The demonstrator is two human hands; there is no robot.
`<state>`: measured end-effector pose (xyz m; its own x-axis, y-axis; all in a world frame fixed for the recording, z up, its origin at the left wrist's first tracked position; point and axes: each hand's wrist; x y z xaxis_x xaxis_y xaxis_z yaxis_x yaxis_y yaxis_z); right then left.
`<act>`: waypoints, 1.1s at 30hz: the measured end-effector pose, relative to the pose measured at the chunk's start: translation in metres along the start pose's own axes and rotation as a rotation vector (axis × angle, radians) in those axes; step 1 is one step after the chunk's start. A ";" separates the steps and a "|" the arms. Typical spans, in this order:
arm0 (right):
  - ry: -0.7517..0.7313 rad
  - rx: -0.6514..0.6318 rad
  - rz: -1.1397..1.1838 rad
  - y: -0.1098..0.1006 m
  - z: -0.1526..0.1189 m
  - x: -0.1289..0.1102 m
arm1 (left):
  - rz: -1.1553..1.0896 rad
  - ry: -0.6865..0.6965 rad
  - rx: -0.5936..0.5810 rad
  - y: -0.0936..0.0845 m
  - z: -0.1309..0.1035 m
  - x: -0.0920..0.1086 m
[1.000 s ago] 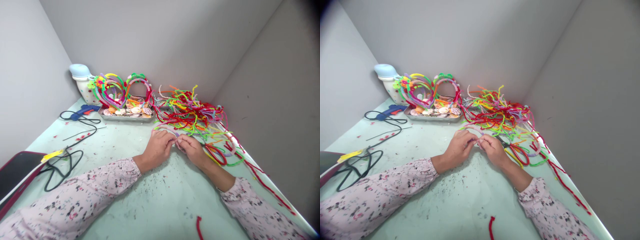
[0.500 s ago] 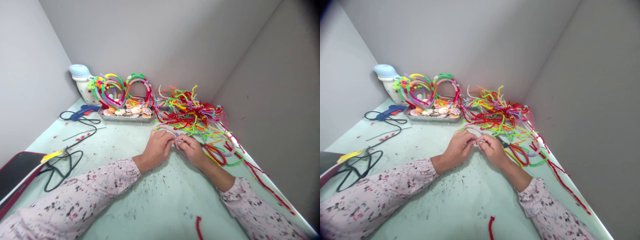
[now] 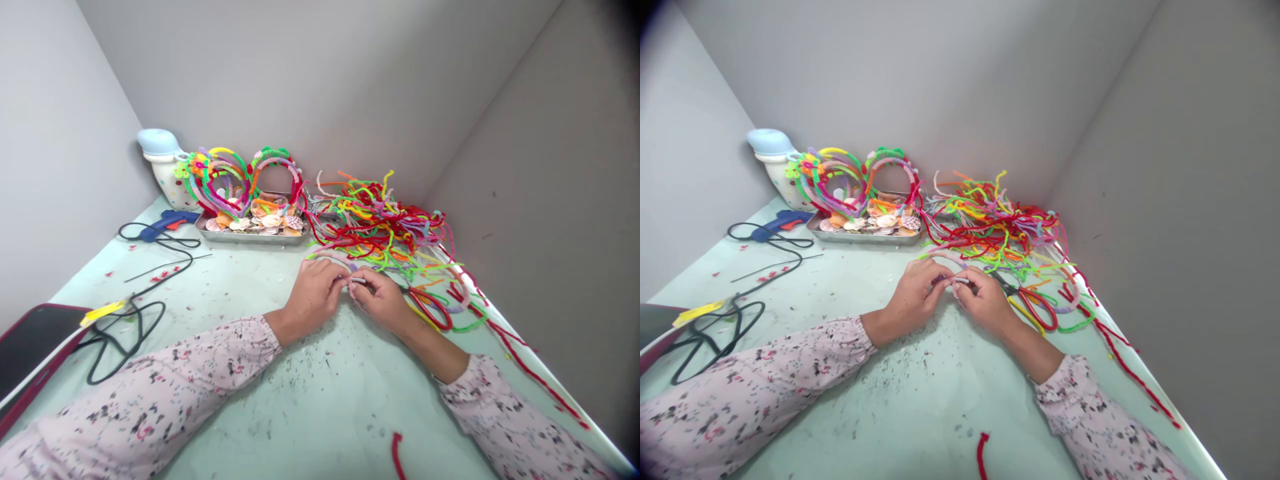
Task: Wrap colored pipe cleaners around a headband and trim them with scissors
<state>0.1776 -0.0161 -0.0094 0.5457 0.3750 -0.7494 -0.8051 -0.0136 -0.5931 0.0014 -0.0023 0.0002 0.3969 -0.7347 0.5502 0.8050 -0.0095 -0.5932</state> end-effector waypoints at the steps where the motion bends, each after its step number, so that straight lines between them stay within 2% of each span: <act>1: -0.005 0.006 -0.011 0.000 0.000 0.000 | -0.001 -0.006 -0.003 0.000 0.000 0.000; 15: -0.064 0.090 -0.152 0.000 0.002 -0.001 | -0.021 -0.016 0.018 -0.001 0.000 0.000; 33: -0.077 0.156 -0.196 0.001 0.000 -0.002 | -0.007 -0.016 0.040 -0.002 0.001 0.001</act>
<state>0.1754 -0.0166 -0.0082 0.6800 0.4264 -0.5965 -0.7153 0.2071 -0.6674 0.0005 -0.0027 0.0023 0.3976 -0.7236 0.5642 0.8247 0.0123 -0.5654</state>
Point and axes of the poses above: each hand's wrist, its own z-axis towards the middle knuckle, its own y-axis out of the palm, x = y × z, and after that the axes turned 7 degrees about -z, right-handed
